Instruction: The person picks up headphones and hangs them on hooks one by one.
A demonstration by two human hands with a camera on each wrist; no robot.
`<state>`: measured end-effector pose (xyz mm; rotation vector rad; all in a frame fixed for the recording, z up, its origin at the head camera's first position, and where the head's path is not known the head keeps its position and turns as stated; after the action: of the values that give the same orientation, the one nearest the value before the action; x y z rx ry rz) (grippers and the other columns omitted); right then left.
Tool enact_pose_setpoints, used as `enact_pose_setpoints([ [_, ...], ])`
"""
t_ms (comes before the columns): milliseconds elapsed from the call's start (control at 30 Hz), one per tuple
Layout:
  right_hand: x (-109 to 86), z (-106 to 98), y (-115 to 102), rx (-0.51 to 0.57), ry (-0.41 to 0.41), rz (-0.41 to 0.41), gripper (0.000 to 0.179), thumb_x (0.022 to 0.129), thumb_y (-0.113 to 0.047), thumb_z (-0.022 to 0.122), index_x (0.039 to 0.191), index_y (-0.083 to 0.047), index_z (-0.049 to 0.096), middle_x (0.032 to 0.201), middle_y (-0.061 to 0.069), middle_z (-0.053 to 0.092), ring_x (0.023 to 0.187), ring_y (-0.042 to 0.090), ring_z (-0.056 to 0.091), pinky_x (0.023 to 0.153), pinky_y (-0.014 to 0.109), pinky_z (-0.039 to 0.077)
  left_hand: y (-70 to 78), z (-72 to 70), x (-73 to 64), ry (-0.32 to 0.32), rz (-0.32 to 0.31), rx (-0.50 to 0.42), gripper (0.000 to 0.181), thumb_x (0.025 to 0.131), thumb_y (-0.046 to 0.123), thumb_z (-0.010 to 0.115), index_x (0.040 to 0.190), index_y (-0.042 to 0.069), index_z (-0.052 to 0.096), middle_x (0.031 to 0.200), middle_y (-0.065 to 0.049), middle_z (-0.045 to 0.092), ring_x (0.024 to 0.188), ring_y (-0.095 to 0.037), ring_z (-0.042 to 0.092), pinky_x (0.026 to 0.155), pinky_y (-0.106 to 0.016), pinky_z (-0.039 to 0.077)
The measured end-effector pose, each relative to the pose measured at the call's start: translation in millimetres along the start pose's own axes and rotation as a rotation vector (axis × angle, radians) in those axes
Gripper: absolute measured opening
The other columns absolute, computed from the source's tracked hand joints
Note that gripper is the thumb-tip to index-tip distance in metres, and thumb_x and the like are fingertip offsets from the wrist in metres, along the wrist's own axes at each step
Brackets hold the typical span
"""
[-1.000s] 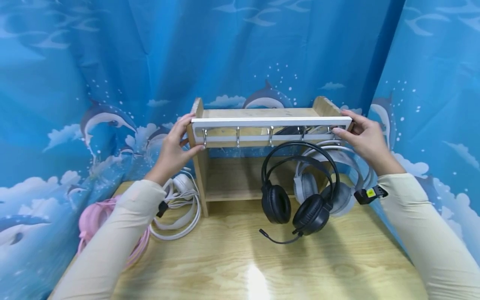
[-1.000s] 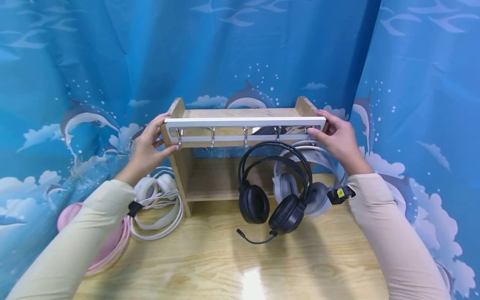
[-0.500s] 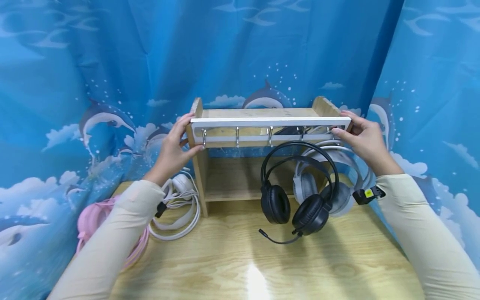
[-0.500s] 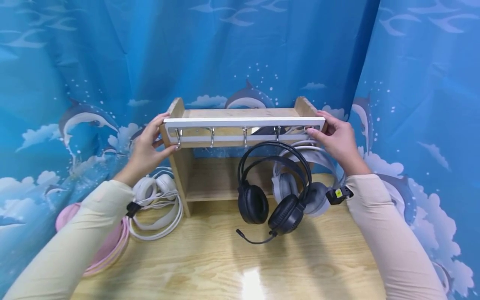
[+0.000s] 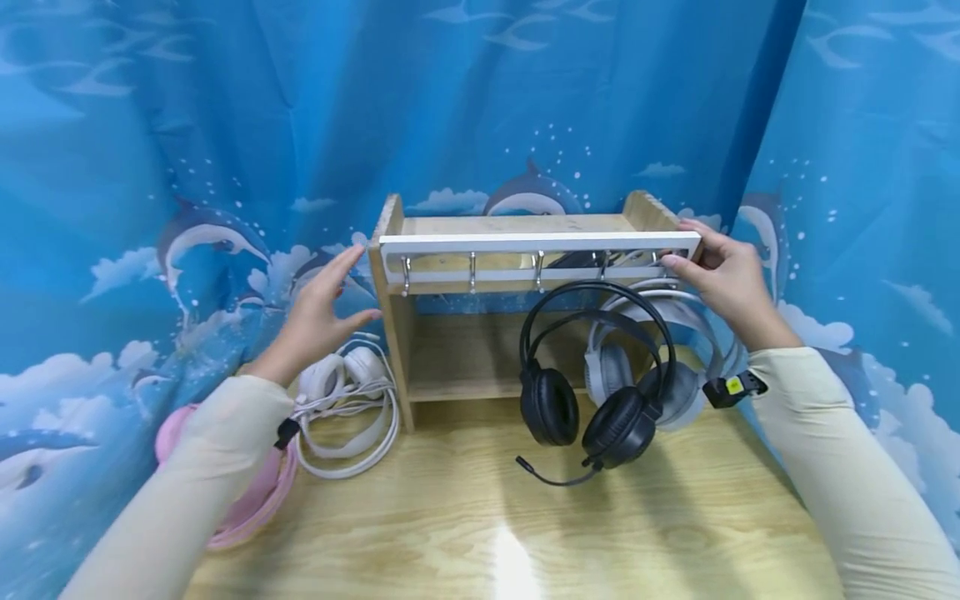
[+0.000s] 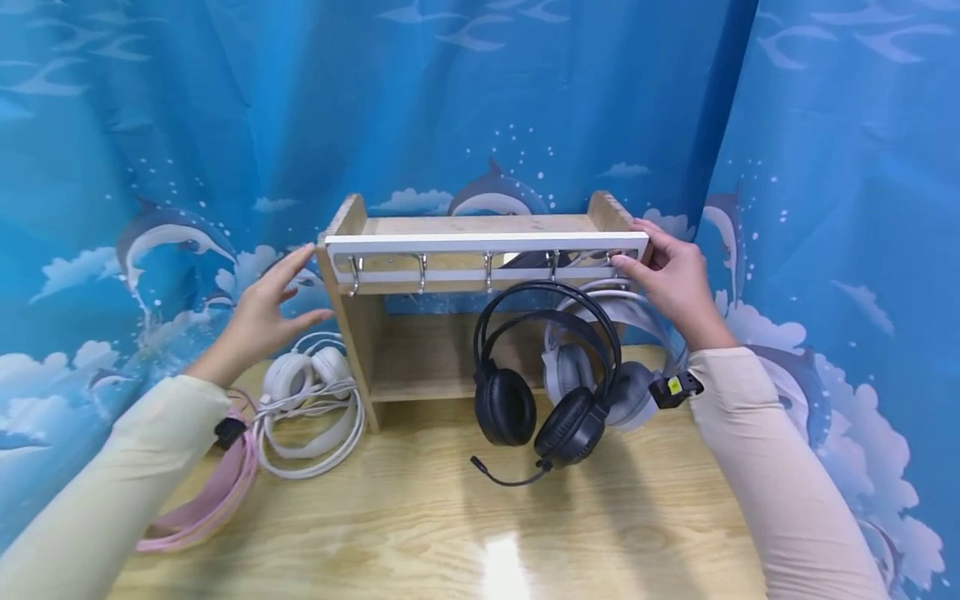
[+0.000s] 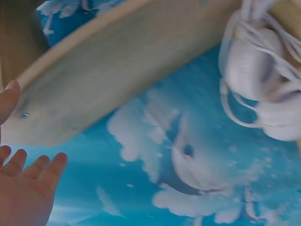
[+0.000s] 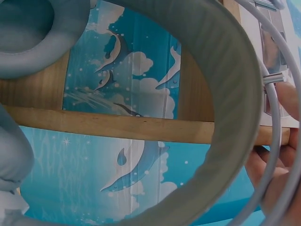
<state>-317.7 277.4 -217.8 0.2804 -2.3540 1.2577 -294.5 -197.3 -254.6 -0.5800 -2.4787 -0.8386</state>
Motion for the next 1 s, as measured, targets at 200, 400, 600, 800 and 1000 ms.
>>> enact_pose_setpoints([
  [200, 1.3, -0.4, -1.1, 0.02, -0.004, -0.005, 0.058, 0.08, -0.023, 0.065, 0.132, -0.012, 0.043, 0.135, 0.007, 0.042, 0.095, -0.001, 0.054, 0.068, 0.003, 0.045, -31.9, -1.6, -29.7, -0.042, -0.07, 0.066, 0.083, 0.074, 0.018, 0.072, 0.141, 0.026, 0.023, 0.146, -0.003, 0.022, 0.128, -0.031, 0.028, 0.095, -0.051, 0.039],
  [400, 0.6, -0.2, -0.2, 0.027, 0.007, -0.022, 0.057, 0.079, -0.022, 0.066, 0.131, -0.011, 0.044, 0.132, 0.008, 0.045, 0.089, -0.002, 0.055, 0.064, 0.004, 0.046, -54.4, -1.3, -61.4, -0.081, -0.141, 0.042, 0.086, 0.075, 0.018, 0.072, 0.141, 0.03, 0.019, 0.147, -0.006, 0.02, 0.13, -0.034, 0.023, 0.1, -0.057, 0.029],
  [600, 0.4, 0.4, 1.2, 0.03, 0.007, -0.032, 0.056, 0.08, -0.021, 0.065, 0.131, -0.011, 0.045, 0.136, 0.006, 0.041, 0.091, -0.004, 0.055, 0.066, 0.003, 0.046, -71.8, -1.7, -95.1, -0.096, -0.16, 0.021, 0.084, 0.076, 0.023, 0.07, 0.142, 0.027, 0.018, 0.146, -0.013, 0.02, 0.121, -0.04, 0.033, 0.092, -0.059, 0.036],
  [800, -0.5, 1.0, -0.1, 0.029, 0.01, -0.031, 0.056, 0.08, -0.021, 0.065, 0.131, -0.01, 0.045, 0.136, 0.006, 0.041, 0.097, -0.001, 0.055, 0.069, 0.002, 0.046, -83.2, 1.3, -126.1, -0.085, -0.177, 0.016, 0.085, 0.075, 0.022, 0.072, 0.142, 0.023, 0.019, 0.142, -0.019, 0.025, 0.118, -0.045, 0.034, 0.092, -0.062, 0.031],
  [1000, -0.3, 1.0, 0.3, 0.019, 0.019, -0.032, 0.055, 0.08, -0.02, 0.065, 0.13, -0.01, 0.046, 0.136, 0.006, 0.041, 0.1, 0.002, 0.055, 0.071, 0.003, 0.045, -88.0, 3.0, -149.2, -0.07, -0.193, -0.013, 0.085, 0.074, 0.021, 0.072, 0.142, 0.023, 0.021, 0.137, -0.024, 0.032, 0.117, -0.045, 0.034, 0.092, -0.062, 0.031],
])
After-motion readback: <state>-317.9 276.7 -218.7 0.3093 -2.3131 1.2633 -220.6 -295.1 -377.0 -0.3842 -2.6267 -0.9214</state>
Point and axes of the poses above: each hand's wrist, its own x-axis towards the middle knuckle, its own z-axis out of the palm, y = z × x, the point moved 4 cm from there along x, towards the middle knuckle
